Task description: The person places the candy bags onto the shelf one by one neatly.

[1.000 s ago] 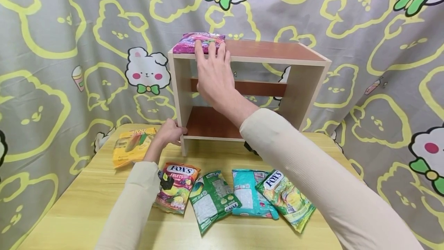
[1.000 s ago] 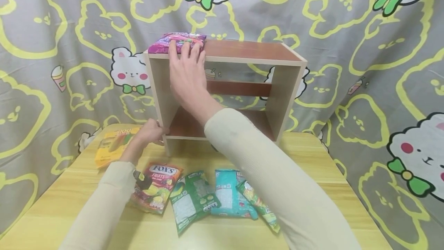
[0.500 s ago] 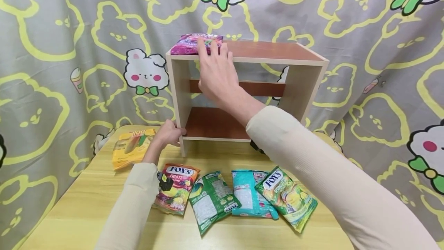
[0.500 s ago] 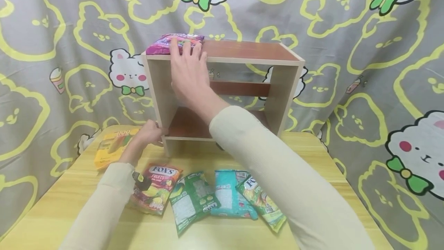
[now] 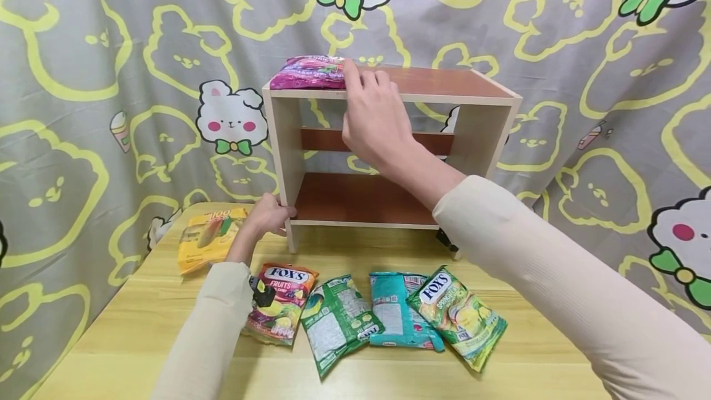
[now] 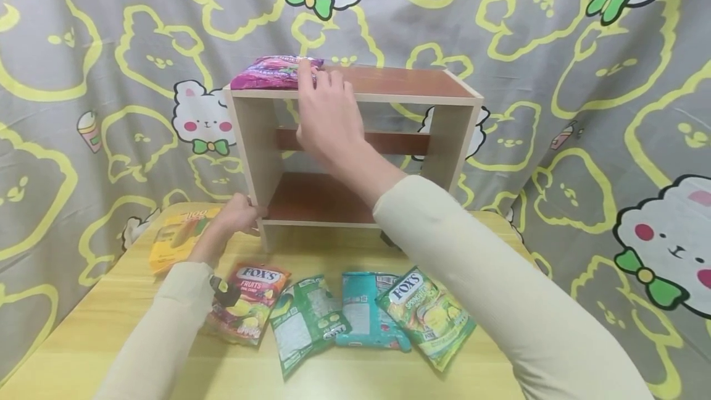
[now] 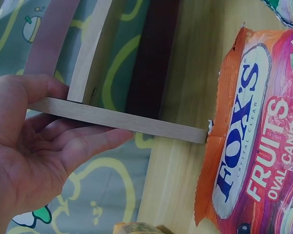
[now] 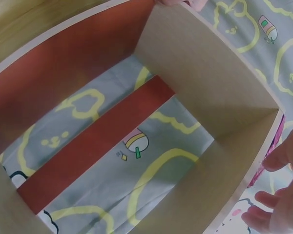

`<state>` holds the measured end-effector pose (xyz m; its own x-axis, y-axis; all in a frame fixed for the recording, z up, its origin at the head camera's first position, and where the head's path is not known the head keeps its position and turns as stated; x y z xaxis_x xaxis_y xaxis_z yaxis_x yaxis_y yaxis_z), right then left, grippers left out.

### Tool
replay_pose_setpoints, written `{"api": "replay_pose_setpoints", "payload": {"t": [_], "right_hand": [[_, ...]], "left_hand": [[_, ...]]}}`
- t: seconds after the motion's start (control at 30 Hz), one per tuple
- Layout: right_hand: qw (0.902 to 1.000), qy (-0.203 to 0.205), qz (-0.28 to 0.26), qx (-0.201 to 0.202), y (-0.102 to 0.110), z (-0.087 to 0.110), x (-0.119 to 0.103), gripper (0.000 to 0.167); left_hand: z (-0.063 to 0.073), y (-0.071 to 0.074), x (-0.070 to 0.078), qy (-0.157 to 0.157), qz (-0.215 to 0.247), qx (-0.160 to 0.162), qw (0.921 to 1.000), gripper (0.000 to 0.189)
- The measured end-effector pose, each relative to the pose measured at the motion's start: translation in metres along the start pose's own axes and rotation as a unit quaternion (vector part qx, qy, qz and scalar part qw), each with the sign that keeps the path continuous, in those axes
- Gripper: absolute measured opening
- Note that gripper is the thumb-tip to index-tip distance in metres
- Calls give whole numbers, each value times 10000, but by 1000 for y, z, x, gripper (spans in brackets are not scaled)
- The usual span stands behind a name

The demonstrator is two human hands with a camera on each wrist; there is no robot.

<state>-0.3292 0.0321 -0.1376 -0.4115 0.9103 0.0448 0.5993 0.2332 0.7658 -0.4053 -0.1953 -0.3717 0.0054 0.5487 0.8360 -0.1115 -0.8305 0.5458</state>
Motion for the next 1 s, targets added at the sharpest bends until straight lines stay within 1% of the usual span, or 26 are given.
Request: {"api": "replay_pose_setpoints", "payload": {"t": [0.17,0.33,0.47,0.6,0.67,0.77,0.9,1.0], "right_hand": [[9990,220,-222,310,5,14,10,51],[9961,564,-361,580,1,38,21,33],[9955,653,-417,547,-9,61,31,28],[9974,490,-495,204,-21,80,44,27],[9980,302,-554,-63,-27,89,51,26],[9969,18,-649,-455,-38,101,61,29],[9915,-394,-848,-908,-51,116,76,28],[9819,-819,-1127,-1285,-62,128,89,28]], "left_hand": [[0,-1,0,5,-6,-6,10000,42],[1,-2,0,17,14,-24,10000,47],[2,-1,0,23,-1,-30,10000,48],[2,-2,2,44,-28,-35,10000,49],[3,-2,2,73,-40,-37,10000,50],[3,-1,2,102,-58,-28,9999,50],[3,-1,1,102,-45,-3,9999,50],[3,-1,1,80,-29,-1,10000,51]]}}
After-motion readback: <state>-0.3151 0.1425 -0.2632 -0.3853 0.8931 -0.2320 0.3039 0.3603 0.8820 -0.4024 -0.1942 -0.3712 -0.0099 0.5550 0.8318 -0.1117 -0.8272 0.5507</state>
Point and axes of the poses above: each hand's wrist, its own z-axis away from the middle knuckle, its own y-axis out of the back of the hand, x = y × z, the point moved 3 cm from there along -z, towards the middle knuckle
